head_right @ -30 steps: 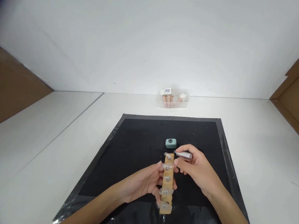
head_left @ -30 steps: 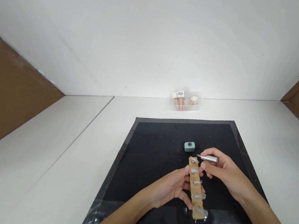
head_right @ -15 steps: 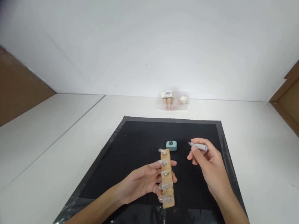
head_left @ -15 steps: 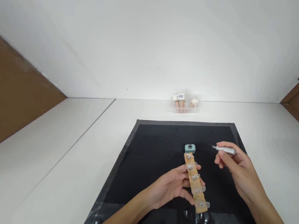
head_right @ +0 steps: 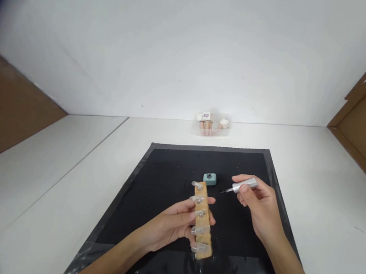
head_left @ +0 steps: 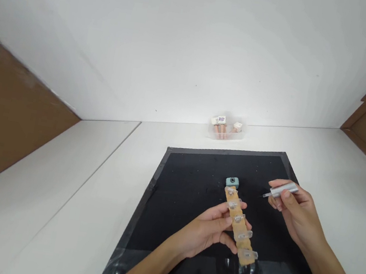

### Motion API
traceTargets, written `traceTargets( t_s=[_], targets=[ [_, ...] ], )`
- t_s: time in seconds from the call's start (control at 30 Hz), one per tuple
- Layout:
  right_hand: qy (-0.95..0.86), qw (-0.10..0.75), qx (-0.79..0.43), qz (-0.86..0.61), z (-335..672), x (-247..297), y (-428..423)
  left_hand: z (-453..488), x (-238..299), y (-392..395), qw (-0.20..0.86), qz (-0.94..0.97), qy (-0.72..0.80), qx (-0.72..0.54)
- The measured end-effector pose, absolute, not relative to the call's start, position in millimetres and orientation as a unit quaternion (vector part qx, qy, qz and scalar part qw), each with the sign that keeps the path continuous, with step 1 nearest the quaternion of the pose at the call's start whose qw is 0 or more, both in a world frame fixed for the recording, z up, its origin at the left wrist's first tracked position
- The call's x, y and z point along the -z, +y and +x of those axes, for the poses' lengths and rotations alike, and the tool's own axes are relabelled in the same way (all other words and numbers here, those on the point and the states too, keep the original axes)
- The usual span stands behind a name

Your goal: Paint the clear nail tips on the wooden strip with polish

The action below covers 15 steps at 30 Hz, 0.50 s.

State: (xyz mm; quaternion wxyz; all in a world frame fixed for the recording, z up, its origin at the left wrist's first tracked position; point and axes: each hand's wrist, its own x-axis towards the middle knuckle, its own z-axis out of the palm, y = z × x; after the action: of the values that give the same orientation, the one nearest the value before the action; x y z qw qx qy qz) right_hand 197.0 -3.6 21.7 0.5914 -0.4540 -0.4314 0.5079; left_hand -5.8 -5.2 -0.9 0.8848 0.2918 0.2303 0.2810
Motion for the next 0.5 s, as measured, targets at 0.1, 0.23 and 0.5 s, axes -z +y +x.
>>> traceTargets(
  t_s=[0.1, 0.23, 0.5],
  targets=[
    [-0.419, 0.597, -0.51, -0.455, 194.7, -24.6, -3.6, -5.5, -0.6, -6.0, 0.875, 0.298, 0.235, -0.3],
    [-0.416, 0.599, -0.505, -0.462, 193.4, -25.8, -2.9, -5.1, 0.4, -7.1, 0.862, 0.307, 0.241, -0.323],
    [-0.424, 0.61, -0.492, -0.453, 194.6, -28.9, -2.6, -3.8, 1.7, -7.9, 0.834, 0.304, 0.252, -0.386]
  ],
)
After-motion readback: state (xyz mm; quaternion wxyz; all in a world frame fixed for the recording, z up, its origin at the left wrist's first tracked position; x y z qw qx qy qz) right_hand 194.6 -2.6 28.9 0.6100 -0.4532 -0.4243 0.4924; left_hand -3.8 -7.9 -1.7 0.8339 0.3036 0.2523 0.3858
